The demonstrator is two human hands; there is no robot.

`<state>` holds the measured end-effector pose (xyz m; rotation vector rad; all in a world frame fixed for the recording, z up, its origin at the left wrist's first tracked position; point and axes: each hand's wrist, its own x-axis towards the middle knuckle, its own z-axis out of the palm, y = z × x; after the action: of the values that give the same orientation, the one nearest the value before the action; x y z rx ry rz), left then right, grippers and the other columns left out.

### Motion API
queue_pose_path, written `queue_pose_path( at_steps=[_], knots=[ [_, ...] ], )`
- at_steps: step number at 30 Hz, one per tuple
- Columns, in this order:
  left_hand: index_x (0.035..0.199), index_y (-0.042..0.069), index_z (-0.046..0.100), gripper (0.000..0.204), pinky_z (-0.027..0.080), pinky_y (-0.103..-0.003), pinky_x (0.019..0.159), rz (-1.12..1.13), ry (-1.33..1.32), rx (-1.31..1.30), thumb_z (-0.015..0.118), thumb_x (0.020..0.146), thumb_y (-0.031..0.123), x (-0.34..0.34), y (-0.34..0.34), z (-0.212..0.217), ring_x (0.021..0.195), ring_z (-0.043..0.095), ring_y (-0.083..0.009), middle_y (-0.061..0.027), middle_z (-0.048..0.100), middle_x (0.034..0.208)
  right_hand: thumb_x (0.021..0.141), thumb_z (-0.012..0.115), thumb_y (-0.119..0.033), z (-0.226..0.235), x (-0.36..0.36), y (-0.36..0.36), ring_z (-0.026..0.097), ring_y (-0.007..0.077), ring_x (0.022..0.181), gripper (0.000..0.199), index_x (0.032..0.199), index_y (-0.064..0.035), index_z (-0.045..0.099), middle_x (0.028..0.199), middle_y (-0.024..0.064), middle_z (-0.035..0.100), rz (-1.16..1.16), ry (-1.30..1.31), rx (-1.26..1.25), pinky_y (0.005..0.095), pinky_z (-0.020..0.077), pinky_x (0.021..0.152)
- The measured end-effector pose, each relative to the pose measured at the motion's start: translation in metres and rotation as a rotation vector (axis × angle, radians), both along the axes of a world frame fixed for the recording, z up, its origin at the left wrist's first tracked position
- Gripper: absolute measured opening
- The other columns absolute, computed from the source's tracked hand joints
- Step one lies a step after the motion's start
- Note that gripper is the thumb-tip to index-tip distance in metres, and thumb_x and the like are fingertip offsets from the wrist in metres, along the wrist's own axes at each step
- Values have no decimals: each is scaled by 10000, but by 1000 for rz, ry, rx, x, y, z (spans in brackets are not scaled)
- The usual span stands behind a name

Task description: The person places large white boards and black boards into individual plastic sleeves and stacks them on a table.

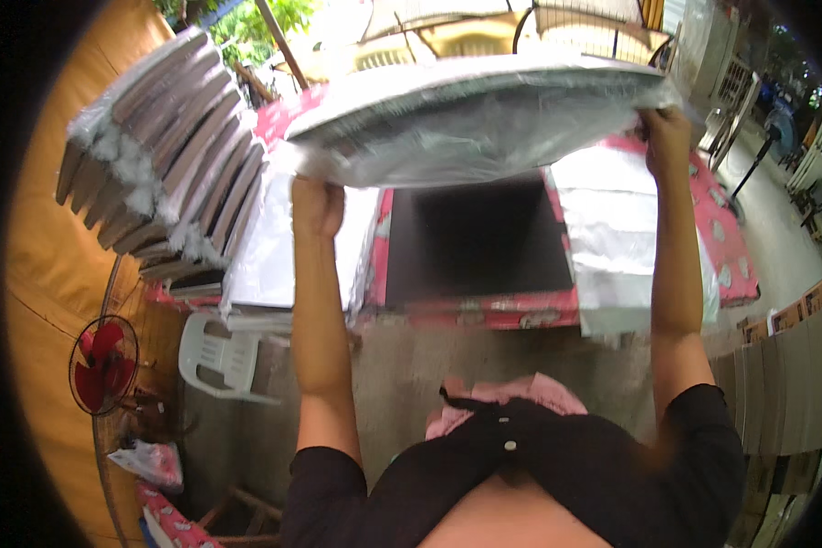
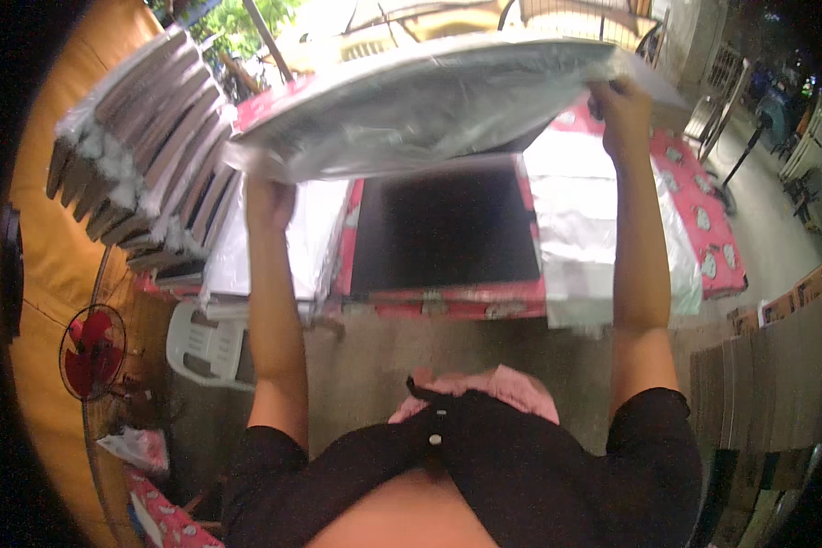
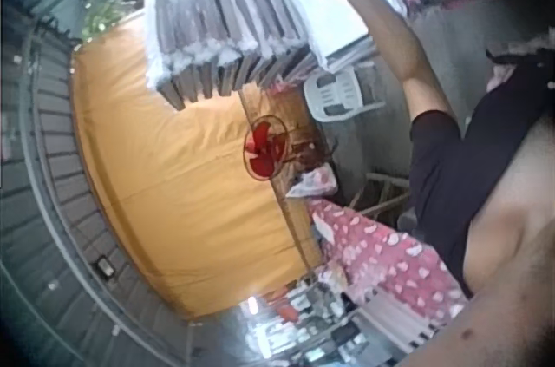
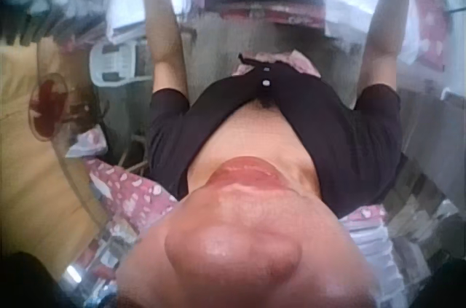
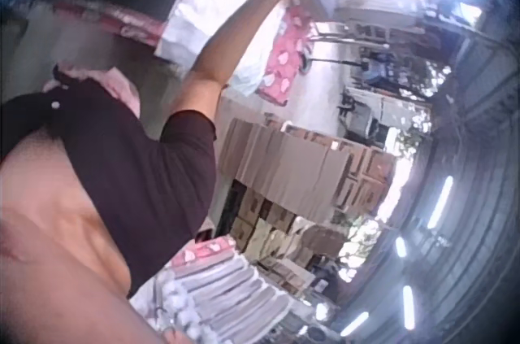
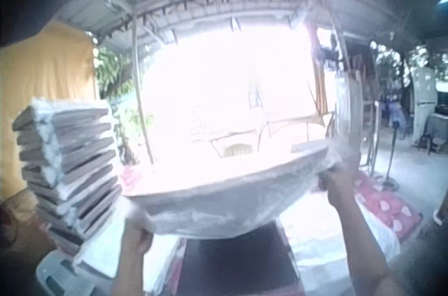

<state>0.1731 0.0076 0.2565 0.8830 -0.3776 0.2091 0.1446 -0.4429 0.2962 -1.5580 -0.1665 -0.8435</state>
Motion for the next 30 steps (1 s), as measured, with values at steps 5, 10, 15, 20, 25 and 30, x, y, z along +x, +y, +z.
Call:
queue_pose_path(
  at_steps=[5, 10, 15, 20, 25, 30],
  knots=[
    [1193, -11, 386, 560, 468, -297, 656, 430, -49, 236, 637, 769, 256, 33, -11, 102, 775, 559, -163, -99, 581, 915, 701, 678, -155, 99, 45, 31, 536, 113, 679, 349, 990, 18, 587, 751, 37, 601, 15, -173, -96, 229, 400, 595],
    [1134, -16, 485, 490, 470, -259, 534, 411, 158, 344, 621, 778, 292, 75, -11, 44, 646, 549, -150, -107, 581, 883, 750, 640, -179, 28, 105, 27, 533, 143, 833, 407, 1076, 40, 531, 940, 87, 591, 133, -152, 47, 273, 412, 757],
    [939, -65, 584, 419, 439, -252, 610, 589, 228, 891, 625, 772, 317, 79, 17, -23, 662, 539, -130, -91, 580, 860, 757, 637, -197, -77, 91, 2, 532, 117, 818, 272, 932, 9, 609, 854, 57, 606, 152, 246, 9, 243, 409, 721],
    [809, 8, 572, 293, 360, -232, 602, 473, -73, 524, 630, 768, 293, 61, -19, 4, 684, 435, -99, -8, 485, 723, 748, 629, -165, -52, 83, -3, 528, 108, 779, 270, 941, 22, 601, 833, 49, 594, 157, 68, 10, 244, 410, 677],
    [832, 7, 550, 198, 277, -232, 520, 737, -278, 465, 630, 772, 177, 82, 12, 61, 597, 313, -81, 38, 368, 648, 724, 658, -220, 22, 80, 33, 548, 146, 765, 369, 931, 77, 588, 825, 84, 612, 103, -43, -97, 260, 425, 705],
    [1206, -54, 371, 492, 409, -224, 738, 275, -30, 303, 596, 788, 75, 66, -3, -46, 806, 530, -117, -70, 577, 910, 765, 626, -156, -94, 65, 11, 546, 152, 847, 392, 1042, 99, 514, 928, 124, 587, 346, 185, 218, 250, 415, 764]
  ],
)
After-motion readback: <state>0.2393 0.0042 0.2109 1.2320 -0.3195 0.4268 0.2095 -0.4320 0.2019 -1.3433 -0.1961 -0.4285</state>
